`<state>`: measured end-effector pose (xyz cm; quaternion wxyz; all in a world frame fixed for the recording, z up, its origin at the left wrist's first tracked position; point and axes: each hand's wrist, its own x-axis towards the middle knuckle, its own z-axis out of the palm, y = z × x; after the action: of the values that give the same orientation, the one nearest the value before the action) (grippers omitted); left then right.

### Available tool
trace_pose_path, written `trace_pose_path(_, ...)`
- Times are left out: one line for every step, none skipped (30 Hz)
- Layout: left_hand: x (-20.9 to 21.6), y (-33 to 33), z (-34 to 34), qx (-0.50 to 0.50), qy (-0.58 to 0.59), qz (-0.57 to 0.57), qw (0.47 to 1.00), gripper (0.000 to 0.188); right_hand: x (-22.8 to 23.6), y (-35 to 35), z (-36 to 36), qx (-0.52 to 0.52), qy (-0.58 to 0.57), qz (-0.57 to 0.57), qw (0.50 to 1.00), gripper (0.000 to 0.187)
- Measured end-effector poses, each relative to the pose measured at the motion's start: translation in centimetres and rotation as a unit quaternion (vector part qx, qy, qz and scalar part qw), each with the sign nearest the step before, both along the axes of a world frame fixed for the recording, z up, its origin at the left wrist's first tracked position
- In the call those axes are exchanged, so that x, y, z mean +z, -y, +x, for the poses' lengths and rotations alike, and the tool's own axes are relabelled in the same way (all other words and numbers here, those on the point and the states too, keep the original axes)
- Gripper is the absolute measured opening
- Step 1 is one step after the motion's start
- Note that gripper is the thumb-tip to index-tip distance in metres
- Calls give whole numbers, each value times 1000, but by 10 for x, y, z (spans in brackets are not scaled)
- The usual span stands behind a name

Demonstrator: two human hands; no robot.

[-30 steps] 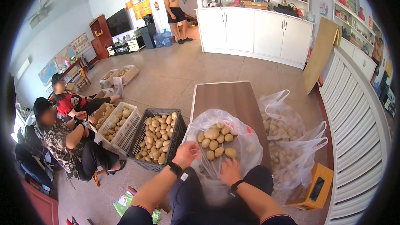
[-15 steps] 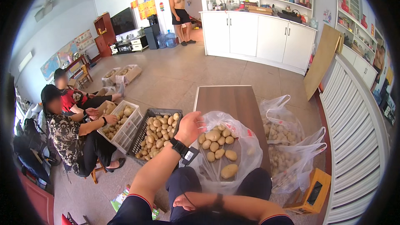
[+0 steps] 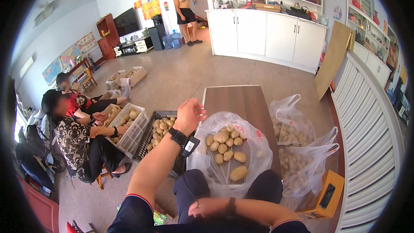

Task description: The person sorts potatoes by hand, picking them from a plastic crate and placing them into a clear plastic bag on a table. After filling the bag, the person sets it on the floor and begins filling another.

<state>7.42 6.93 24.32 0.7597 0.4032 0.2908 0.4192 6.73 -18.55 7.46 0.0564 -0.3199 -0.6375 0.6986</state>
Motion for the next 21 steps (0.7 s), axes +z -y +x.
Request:
trace_pose_path(-2, 2, 4, -10, 4, 5, 1000, 14, -5, -1, -8, -1, -14, 3, 1000, 37)
trace_pose_path(-5, 5, 7, -19, 8, 11, 1000, 13, -9, -4, -16, -1, -17, -3, 1000, 37)
trace_pose_path(-13, 10, 12, -20, 6, 3, 1000, 13, -11, -8, -24, -1, -77, -13, 997, 37)
trace_pose_path(-16, 11, 17, -36, 20, 7, 999, 13, -11, -13, -32, 1, -136, -18, 991, 37)
trace_pose_path(-20, 13, 22, -52, 35, 12, 998, 13, -15, -9, -42, 10, -149, -35, 988, 35)
trace_pose_path(-27, 22, 24, -61, 40, 9, 997, 14, -17, -13, -42, 14, -145, -27, 989, 35)
trace_pose_path(-37, 29, 29, -56, 38, -17, 998, 14, -18, -14, -42, 25, -142, -15, 989, 36)
trace_pose_path(-50, 35, 32, -50, 35, -45, 997, 14, -19, -15, -41, 37, -141, -3, 989, 37)
trace_pose_path(-65, 43, 30, -69, 42, -62, 995, 14, -21, -16, -36, 46, -105, 47, 992, 38)
trace_pose_path(-81, 52, 28, -90, 48, -80, 992, 15, -24, -14, -31, 45, -102, 50, 993, 38)
trace_pose_path(-100, 58, 24, -104, 50, -93, 989, 14, -34, -11, -25, 26, -78, 84, 993, 39)
trace_pose_path(-119, 63, 19, -117, 53, -108, 986, 14, -43, -7, -19, 8, -54, 116, 992, 40)
trace_pose_path(-140, 67, 15, -118, 55, -107, 986, 14, -51, -4, -11, -28, -74, 155, 985, 34)
trace_pose_path(-161, 71, 9, -116, 43, -126, 984, 15, -65, -5, 0, -26, -74, 156, 985, 34)
trace_pose_path(-176, 79, 5, -118, 30, -146, 982, 17, -84, -6, 17, -75, -71, 169, 980, 31)
trace_pose_path(-186, 87, 0, -121, 30, -148, 981, 17, -87, -4, 31, -124, -69, 181, 973, 28)
trace_pose_path(-195, 93, -5, -98, 15, -170, 980, 16, -89, -7, 49, -83, 85, 285, 951, 28)
trace_pose_path(-203, 98, -12, -74, 1, -190, 979, 16, -81, -14, 67, -39, 236, 379, 894, 29)
trace_pose_path(-215, 101, -20, -71, 1, -190, 979, 16, -82, -16, 81, -143, 246, 362, 887, 29)
trace_pose_path(-226, 102, -26, -57, -10, -195, 979, 16, -83, -19, 92, -246, 253, 341, 871, 30)
trace_pose_path(-240, 102, -33, -40, -21, -201, 979, 17, -72, -26, 97, -316, 276, 322, 849, 31)
